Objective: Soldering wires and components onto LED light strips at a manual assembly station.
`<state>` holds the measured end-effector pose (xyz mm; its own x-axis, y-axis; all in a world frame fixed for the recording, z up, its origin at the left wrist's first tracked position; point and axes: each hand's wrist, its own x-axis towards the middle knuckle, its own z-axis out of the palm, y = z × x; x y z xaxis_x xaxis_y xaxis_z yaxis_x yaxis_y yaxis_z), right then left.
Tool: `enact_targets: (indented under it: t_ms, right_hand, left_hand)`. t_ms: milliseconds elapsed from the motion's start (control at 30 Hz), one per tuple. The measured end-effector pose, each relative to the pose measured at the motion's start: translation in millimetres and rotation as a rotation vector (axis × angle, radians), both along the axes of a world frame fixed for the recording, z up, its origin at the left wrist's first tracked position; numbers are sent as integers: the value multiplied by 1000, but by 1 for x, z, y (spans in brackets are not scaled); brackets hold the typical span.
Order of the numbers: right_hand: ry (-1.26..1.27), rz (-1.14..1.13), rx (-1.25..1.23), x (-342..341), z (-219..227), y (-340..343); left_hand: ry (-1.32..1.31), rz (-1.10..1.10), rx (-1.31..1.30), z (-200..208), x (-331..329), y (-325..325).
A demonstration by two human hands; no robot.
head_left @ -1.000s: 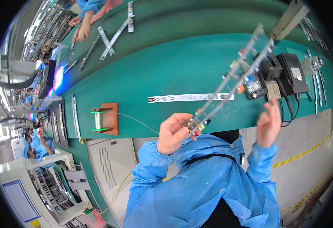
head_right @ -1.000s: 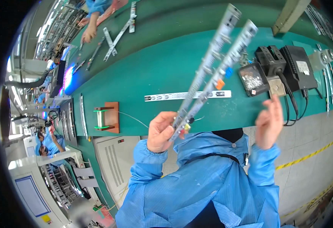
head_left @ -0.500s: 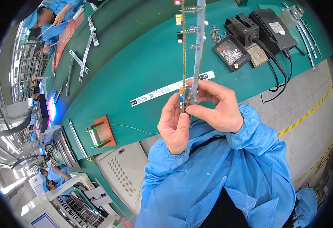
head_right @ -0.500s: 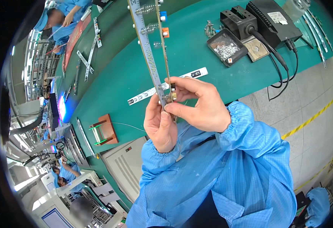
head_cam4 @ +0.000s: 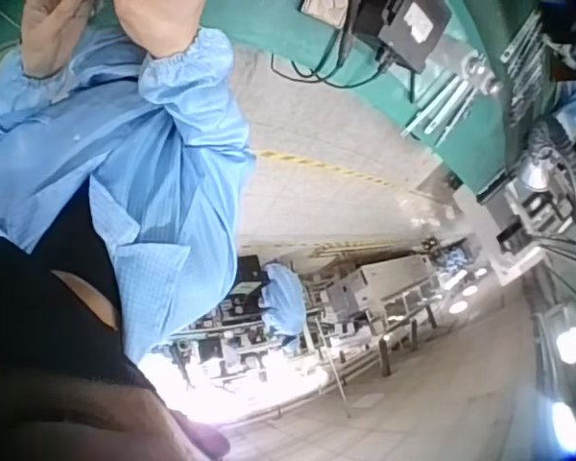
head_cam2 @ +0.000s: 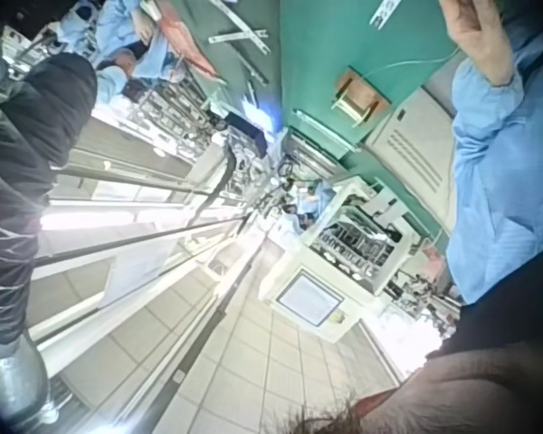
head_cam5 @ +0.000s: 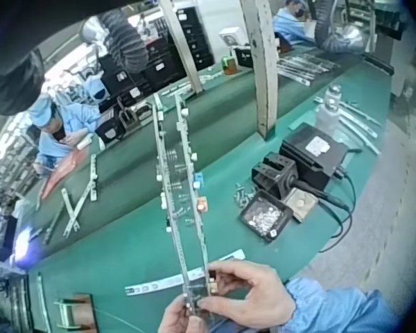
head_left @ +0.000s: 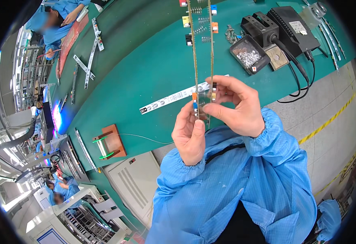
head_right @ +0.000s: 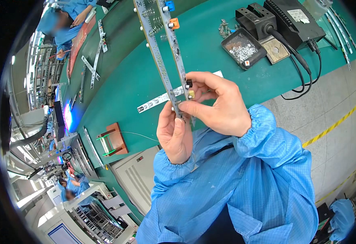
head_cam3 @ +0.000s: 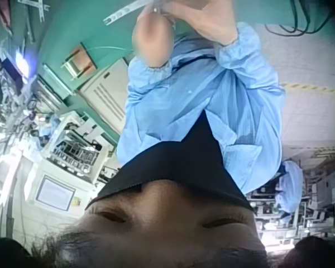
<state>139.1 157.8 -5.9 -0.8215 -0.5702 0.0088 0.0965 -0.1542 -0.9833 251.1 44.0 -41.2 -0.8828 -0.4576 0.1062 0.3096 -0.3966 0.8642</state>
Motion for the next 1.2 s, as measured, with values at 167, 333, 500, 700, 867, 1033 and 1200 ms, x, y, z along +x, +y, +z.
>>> enact_targets:
  t_ms: [167,333,500,700,867,1033,1200]
  right_hand:
    - [-2,60,-7,2,-1,3]
    - [-49,40,-67,1,4,1]
    - [-67,-25,-54,-10,-2,5]
    - [-152,106,47,0,-14,22]
    - [-244,157,31,4,-31,29]
    - [-194,100,60,6,-29,32]
    - [-119,18,58,2,-34,36]
  left_hand:
    - [6,11,16,5,-5,1]
    - [-58,22,36,-1,-2,3]
    - [-26,77,64,2,4,4]
    - [-68,266,-143,13,4,-38]
    - [-269,115,-707,22,-9,-133]
    - [-371,6,-986,9,-23,-200]
    - [-417,-89,-1283,-11,-31,-219]
